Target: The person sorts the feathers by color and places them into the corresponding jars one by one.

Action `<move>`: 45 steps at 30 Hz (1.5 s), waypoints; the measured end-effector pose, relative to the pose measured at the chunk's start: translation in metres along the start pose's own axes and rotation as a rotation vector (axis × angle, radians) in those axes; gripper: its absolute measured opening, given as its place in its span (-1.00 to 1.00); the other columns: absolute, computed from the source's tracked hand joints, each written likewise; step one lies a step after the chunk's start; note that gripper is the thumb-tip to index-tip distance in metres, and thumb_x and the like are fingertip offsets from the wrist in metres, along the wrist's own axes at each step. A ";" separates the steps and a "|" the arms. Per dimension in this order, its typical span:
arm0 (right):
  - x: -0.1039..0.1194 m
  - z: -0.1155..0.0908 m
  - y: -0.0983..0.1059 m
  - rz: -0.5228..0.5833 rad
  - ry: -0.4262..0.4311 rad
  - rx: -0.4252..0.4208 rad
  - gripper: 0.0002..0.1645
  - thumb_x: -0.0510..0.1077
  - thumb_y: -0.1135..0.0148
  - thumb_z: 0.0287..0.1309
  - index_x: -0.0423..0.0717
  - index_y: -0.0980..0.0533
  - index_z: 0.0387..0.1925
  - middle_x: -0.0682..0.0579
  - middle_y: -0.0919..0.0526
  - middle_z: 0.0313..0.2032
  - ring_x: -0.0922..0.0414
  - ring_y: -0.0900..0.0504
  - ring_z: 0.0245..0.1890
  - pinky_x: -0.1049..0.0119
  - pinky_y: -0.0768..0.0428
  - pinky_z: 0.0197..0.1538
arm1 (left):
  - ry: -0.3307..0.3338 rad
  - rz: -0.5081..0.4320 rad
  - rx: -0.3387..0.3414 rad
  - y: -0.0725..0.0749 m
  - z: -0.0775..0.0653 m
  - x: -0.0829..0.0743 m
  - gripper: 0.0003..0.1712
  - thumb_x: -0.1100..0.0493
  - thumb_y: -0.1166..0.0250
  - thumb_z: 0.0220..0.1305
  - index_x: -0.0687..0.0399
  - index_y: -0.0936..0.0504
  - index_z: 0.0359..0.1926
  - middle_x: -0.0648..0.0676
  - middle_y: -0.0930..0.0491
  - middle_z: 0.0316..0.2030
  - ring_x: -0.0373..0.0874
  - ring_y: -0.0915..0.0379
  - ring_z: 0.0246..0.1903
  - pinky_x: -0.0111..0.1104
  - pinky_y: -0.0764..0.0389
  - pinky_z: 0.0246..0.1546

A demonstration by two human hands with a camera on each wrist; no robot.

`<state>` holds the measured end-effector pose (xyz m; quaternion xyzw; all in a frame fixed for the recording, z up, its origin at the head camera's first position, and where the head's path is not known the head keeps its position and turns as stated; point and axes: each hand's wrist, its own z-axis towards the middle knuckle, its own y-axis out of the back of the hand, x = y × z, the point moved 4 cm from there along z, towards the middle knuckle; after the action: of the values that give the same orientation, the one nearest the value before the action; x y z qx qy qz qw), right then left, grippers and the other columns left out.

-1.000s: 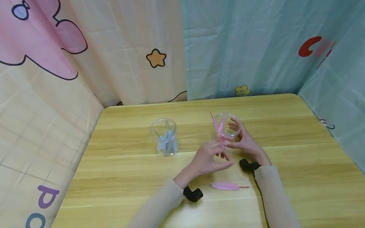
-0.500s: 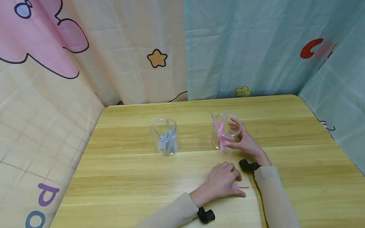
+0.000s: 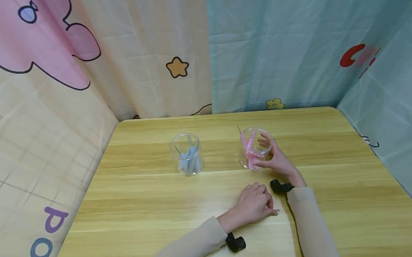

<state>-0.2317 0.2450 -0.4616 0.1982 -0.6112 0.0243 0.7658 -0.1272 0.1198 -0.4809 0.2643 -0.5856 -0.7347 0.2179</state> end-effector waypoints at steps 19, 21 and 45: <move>0.002 0.000 0.000 0.026 0.026 0.016 0.14 -0.42 -0.37 -0.02 -0.08 0.14 0.43 -0.42 0.02 0.34 -0.30 0.05 0.34 -0.33 0.02 0.23 | -0.112 -0.237 -0.147 0.038 -0.002 0.032 -0.85 -0.06 -0.22 0.31 -0.15 -0.62 -0.30 -0.19 -0.38 -0.31 -0.30 -0.24 -0.23 -0.54 -0.25 -0.16; 0.002 0.000 0.000 0.041 0.042 0.022 0.14 -0.45 -0.35 -0.02 -0.13 0.16 0.43 -0.45 0.03 0.33 -0.34 0.06 0.33 -0.35 0.01 0.22 | -0.155 -0.317 -0.253 0.056 0.002 0.037 -0.88 0.02 -0.26 0.29 -0.08 -0.61 -0.28 -0.15 -0.39 -0.28 -0.27 -0.27 -0.17 -0.52 -0.25 -0.09; 0.000 0.000 -0.002 0.034 0.013 -0.013 0.18 -0.45 -0.40 -0.09 -0.16 0.13 0.42 -0.43 -0.04 0.31 -0.31 0.00 0.32 -0.31 0.01 0.24 | 0.341 -1.209 -0.961 0.127 0.057 0.105 -0.80 0.32 -0.11 0.36 0.46 -0.49 -0.13 0.28 -0.33 0.01 -0.21 -0.12 0.02 -0.30 -0.09 -0.10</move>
<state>-0.2308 0.2430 -0.4618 0.1823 -0.6096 0.0348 0.7707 -0.2425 0.0682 -0.3607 0.5225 0.0826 -0.8476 -0.0422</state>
